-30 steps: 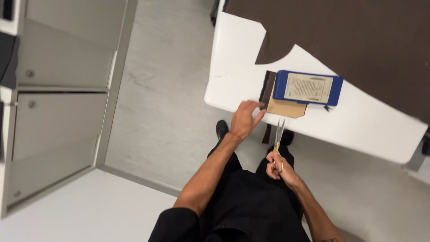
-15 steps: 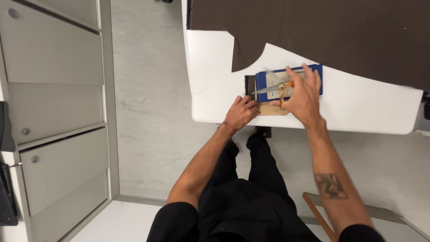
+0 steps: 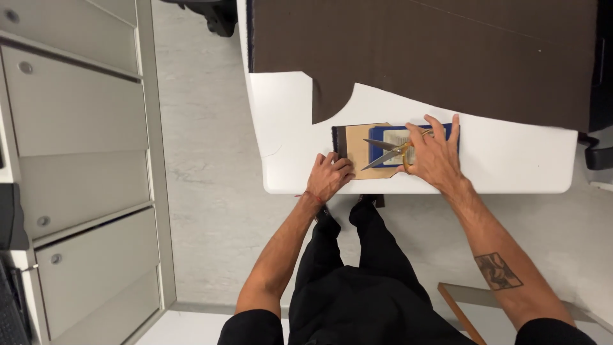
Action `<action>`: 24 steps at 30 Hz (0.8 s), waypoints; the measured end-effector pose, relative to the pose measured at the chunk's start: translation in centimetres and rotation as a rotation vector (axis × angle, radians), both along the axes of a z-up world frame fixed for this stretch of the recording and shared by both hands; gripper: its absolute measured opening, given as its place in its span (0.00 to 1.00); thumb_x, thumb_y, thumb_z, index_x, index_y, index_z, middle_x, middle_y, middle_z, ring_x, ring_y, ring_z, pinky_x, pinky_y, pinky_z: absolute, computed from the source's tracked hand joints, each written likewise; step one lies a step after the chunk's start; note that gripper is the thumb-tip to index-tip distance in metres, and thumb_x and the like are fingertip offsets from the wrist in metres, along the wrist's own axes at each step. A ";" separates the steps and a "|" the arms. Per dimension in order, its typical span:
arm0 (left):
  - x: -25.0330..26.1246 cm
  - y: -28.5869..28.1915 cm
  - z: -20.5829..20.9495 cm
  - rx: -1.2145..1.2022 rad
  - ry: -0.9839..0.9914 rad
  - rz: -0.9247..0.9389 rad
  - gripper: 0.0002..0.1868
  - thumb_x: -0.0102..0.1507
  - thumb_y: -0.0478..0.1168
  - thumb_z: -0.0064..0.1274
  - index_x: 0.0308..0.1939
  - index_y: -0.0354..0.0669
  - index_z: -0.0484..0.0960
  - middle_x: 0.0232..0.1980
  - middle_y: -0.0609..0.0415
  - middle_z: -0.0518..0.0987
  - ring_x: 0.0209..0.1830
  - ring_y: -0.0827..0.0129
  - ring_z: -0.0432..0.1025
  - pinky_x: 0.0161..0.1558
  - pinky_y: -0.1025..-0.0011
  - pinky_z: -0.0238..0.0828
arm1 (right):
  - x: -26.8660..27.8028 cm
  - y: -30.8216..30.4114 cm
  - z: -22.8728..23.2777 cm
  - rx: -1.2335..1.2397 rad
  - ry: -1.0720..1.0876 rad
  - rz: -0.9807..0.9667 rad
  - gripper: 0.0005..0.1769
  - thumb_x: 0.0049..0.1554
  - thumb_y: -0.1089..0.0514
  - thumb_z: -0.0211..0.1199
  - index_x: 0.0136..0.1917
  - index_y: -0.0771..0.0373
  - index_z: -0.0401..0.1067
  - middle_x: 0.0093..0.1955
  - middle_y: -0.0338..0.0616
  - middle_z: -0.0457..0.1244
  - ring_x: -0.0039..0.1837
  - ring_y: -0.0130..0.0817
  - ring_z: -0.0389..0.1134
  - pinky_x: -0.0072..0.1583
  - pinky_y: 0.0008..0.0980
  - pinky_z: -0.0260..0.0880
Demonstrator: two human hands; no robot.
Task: Cutting a piece of leather following a paper template using scissors.
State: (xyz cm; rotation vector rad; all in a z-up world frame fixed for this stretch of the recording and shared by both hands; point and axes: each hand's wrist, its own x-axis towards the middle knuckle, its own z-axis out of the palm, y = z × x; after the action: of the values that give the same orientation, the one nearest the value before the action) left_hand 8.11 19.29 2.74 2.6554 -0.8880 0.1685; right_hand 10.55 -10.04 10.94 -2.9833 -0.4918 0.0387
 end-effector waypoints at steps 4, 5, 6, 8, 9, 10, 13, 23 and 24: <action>-0.2 -0.1 0.2 -0.006 -0.013 0.001 0.11 0.62 0.50 0.62 0.41 0.49 0.89 0.49 0.68 0.82 0.50 0.68 0.67 0.47 0.66 0.62 | -0.6 -0.8 2.4 -0.083 0.087 -0.059 0.65 0.34 0.26 0.79 0.75 0.65 0.64 0.50 0.49 0.71 0.83 0.47 0.47 0.78 0.71 0.22; -0.3 -0.1 0.2 -0.014 -0.012 0.007 0.11 0.62 0.50 0.62 0.40 0.49 0.89 0.49 0.68 0.82 0.50 0.68 0.67 0.47 0.66 0.62 | -0.9 -0.7 3.2 0.024 0.043 -0.056 0.67 0.34 0.26 0.78 0.74 0.70 0.64 0.49 0.50 0.71 0.82 0.49 0.46 0.76 0.73 0.25; -0.4 -0.1 0.2 -0.021 -0.011 0.012 0.11 0.62 0.49 0.62 0.40 0.49 0.89 0.49 0.69 0.82 0.50 0.68 0.67 0.47 0.66 0.62 | -1.2 -0.6 4.0 0.131 -0.002 -0.053 0.68 0.34 0.26 0.78 0.73 0.74 0.64 0.47 0.50 0.71 0.81 0.52 0.45 0.75 0.75 0.28; -0.4 -0.3 0.4 -0.025 0.019 0.013 0.11 0.62 0.49 0.62 0.41 0.49 0.89 0.49 0.68 0.82 0.51 0.68 0.67 0.48 0.66 0.62 | -4.1 -0.8 2.9 0.172 0.075 -0.124 0.59 0.36 0.26 0.77 0.66 0.69 0.68 0.55 0.54 0.68 0.78 0.51 0.49 0.74 0.67 0.43; -0.4 -0.3 0.5 -0.030 0.052 0.022 0.10 0.62 0.48 0.61 0.41 0.49 0.89 0.49 0.68 0.83 0.52 0.67 0.67 0.49 0.66 0.62 | -5.4 -0.8 2.3 0.212 0.156 -0.187 0.50 0.38 0.26 0.77 0.60 0.64 0.71 0.63 0.58 0.64 0.74 0.50 0.53 0.73 0.58 0.59; -0.4 -0.2 0.8 -0.028 0.053 0.024 0.10 0.62 0.48 0.61 0.41 0.49 0.89 0.49 0.68 0.83 0.52 0.67 0.67 0.49 0.66 0.62 | -7.5 0.1 1.1 0.214 0.157 -0.184 0.50 0.38 0.26 0.77 0.60 0.64 0.71 0.63 0.58 0.64 0.74 0.50 0.53 0.73 0.58 0.59; -1.3 0.3 1.5 -0.187 0.008 0.036 0.14 0.59 0.45 0.62 0.46 0.45 0.87 0.52 0.62 0.83 0.54 0.63 0.68 0.51 0.64 0.63 | -14.6 3.5 -3.3 0.683 0.488 -0.153 0.25 0.53 0.36 0.68 0.46 0.59 0.71 0.44 0.44 0.68 0.50 0.37 0.69 0.50 0.41 0.72; -5.3 0.8 -2.1 -0.850 0.890 0.859 0.14 0.65 0.47 0.58 0.44 0.39 0.85 0.35 0.54 0.86 0.27 0.73 0.80 0.24 0.75 0.71 | -20.7 11.9 -9.8 1.424 1.331 -0.309 0.28 0.65 0.29 0.33 0.47 0.56 0.52 0.22 0.38 0.52 0.25 0.25 0.50 0.31 0.25 0.51; -5.5 0.7 -2.5 -0.857 1.011 0.849 0.16 0.65 0.49 0.54 0.45 0.41 0.86 0.35 0.56 0.86 0.26 0.74 0.80 0.18 0.75 0.66 | -20.3 12.1 -9.9 1.433 1.323 -0.349 0.29 0.65 0.28 0.33 0.47 0.55 0.52 0.21 0.36 0.50 0.25 0.24 0.47 0.31 0.26 0.49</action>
State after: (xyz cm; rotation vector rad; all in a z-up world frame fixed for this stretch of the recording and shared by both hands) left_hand 2.62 20.04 0.26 1.7188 0.5461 -0.4602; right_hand -9.75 2.10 1.02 -1.1513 0.1794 0.9947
